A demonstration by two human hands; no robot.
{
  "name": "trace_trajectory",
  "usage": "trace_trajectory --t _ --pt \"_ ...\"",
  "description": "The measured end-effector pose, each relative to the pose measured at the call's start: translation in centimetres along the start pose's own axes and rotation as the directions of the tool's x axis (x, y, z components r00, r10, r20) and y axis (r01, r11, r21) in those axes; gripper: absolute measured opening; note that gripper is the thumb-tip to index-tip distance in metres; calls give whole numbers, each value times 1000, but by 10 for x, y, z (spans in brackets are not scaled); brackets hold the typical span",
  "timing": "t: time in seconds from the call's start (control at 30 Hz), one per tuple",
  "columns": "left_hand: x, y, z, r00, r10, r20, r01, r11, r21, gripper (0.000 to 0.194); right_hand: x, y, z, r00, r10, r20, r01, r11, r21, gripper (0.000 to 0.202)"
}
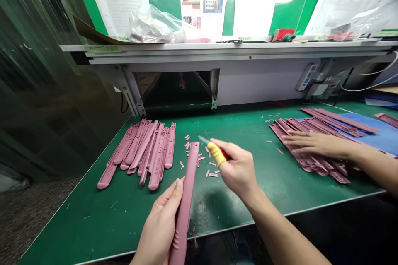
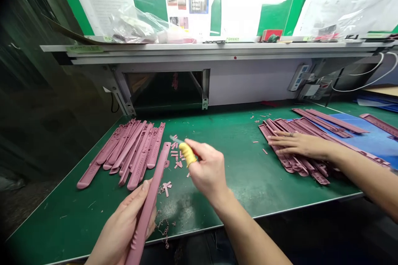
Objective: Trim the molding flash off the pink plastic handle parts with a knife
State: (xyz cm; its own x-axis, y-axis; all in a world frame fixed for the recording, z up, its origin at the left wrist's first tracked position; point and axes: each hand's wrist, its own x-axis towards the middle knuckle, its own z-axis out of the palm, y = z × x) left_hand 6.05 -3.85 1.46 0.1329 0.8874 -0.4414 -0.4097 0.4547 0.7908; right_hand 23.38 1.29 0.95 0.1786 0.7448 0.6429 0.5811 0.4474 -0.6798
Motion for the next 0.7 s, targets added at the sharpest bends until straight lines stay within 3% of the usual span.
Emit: trace_trajectory --t 0.07,0.2,0.27,0.4,0.53,0.7 --pt "-1 -2 -3 999 11 41 -9 999 -32 45 4 3 -5 998 62 -3 -62 998 31 25" --pt "8 -4 -19 994 82 75 -89 990 106 52 -13 0 -6 963 71 259 -87 995 51 30" --pt "14 -6 -26 995 87 57 -96 975 199 51 -24 -4 1 933 14 359 -16 1000 2 33" --pt "16 -12 -30 997 76 35 -82 969 234 58 -24 -12 14 911 -87 403 177 965 -192 54" --pt "13 -15 -29 995 72 72 -83 983 164 51 -10 -14 18 879 -129 459 311 886 -345 62" --pt "13 -12 -28 978 179 109 -187 980 67 33 -8 -15 13 866 -153 476 374 829 -415 61"
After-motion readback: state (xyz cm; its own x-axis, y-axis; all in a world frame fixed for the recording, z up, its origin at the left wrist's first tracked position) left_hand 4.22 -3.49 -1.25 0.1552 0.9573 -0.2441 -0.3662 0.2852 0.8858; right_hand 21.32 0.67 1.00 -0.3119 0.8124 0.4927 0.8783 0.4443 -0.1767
